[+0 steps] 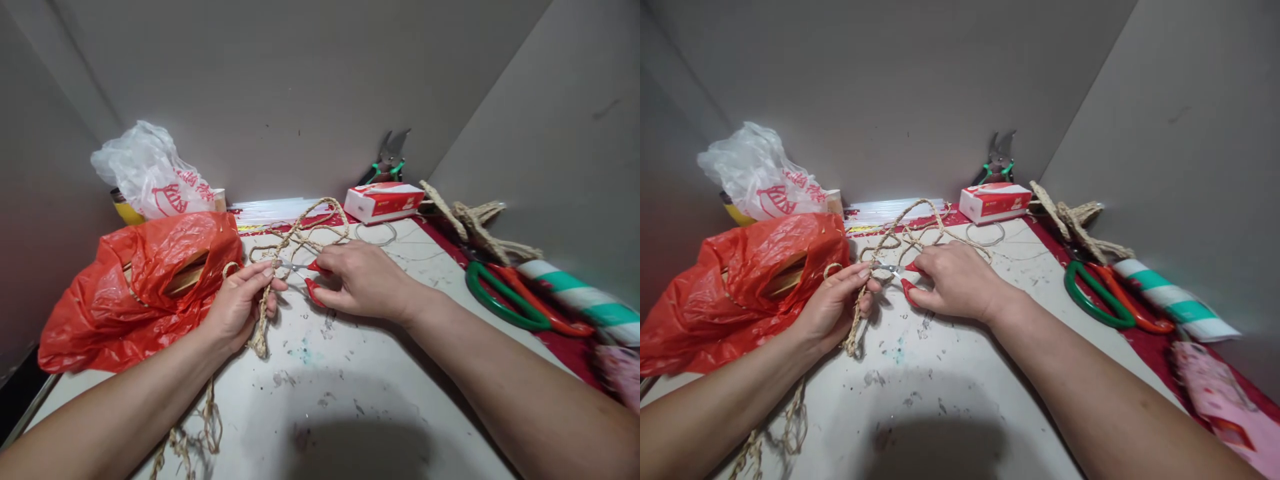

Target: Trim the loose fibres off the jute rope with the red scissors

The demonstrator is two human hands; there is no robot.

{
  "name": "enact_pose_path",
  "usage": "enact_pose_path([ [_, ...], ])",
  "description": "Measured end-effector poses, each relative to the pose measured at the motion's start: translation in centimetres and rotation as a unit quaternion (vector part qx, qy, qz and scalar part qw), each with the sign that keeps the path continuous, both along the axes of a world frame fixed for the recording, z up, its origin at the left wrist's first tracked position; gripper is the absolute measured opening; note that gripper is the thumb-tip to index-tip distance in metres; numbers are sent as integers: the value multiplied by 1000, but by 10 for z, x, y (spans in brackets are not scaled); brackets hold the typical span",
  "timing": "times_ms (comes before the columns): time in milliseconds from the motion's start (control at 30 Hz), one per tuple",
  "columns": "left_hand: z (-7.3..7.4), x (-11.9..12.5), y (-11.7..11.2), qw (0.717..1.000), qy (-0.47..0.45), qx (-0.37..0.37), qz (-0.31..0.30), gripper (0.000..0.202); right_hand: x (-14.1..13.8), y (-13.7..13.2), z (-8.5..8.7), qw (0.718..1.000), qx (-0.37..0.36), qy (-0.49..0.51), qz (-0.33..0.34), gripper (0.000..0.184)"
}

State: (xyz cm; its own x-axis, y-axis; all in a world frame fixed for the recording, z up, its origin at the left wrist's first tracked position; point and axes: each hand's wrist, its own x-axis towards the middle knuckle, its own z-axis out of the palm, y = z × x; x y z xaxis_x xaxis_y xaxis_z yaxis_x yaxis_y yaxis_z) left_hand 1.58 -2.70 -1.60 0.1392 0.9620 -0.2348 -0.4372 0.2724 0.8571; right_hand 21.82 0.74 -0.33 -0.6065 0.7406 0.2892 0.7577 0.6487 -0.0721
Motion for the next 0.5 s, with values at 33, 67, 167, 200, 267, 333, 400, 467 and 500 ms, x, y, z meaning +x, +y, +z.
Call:
enact_pose_path([
  [33, 1, 0, 0, 1000, 5, -1, 0, 21, 0, 0, 0, 1000, 2, -10, -2, 27],
  [67, 1, 0, 0, 1000, 12, -1, 0, 20, 0, 0, 0, 1000, 2, -18, -2, 28],
  [167, 1, 1, -1, 999, 33, 3, 3, 18, 0, -1, 0, 999, 2, -36, 2, 31],
  [200, 1, 1, -1, 999, 38, 8, 3, 18, 0, -1, 0, 999, 4, -43, 3, 32],
  [267, -1, 2, -1, 999, 47, 20, 4, 18, -1, -3, 1, 998, 7, -63, -2, 34],
  [333, -2, 2, -1, 998, 54, 27, 11, 18, -3, -4, 2, 996, 7, -87, -9, 36],
  [400, -3, 3, -1, 998, 57, 27, 20, 17, -5, -6, 4, 994, 5, -107, -14, 38],
  [467, -2, 3, -1, 998, 57, 23, 26, 18, -7, -6, 5, 993, 0, -118, -15, 37],
  [500, -2, 3, 0, 998, 58, 21, 28, 18, -7, -6, 5, 993, -2, -121, -14, 36],
])
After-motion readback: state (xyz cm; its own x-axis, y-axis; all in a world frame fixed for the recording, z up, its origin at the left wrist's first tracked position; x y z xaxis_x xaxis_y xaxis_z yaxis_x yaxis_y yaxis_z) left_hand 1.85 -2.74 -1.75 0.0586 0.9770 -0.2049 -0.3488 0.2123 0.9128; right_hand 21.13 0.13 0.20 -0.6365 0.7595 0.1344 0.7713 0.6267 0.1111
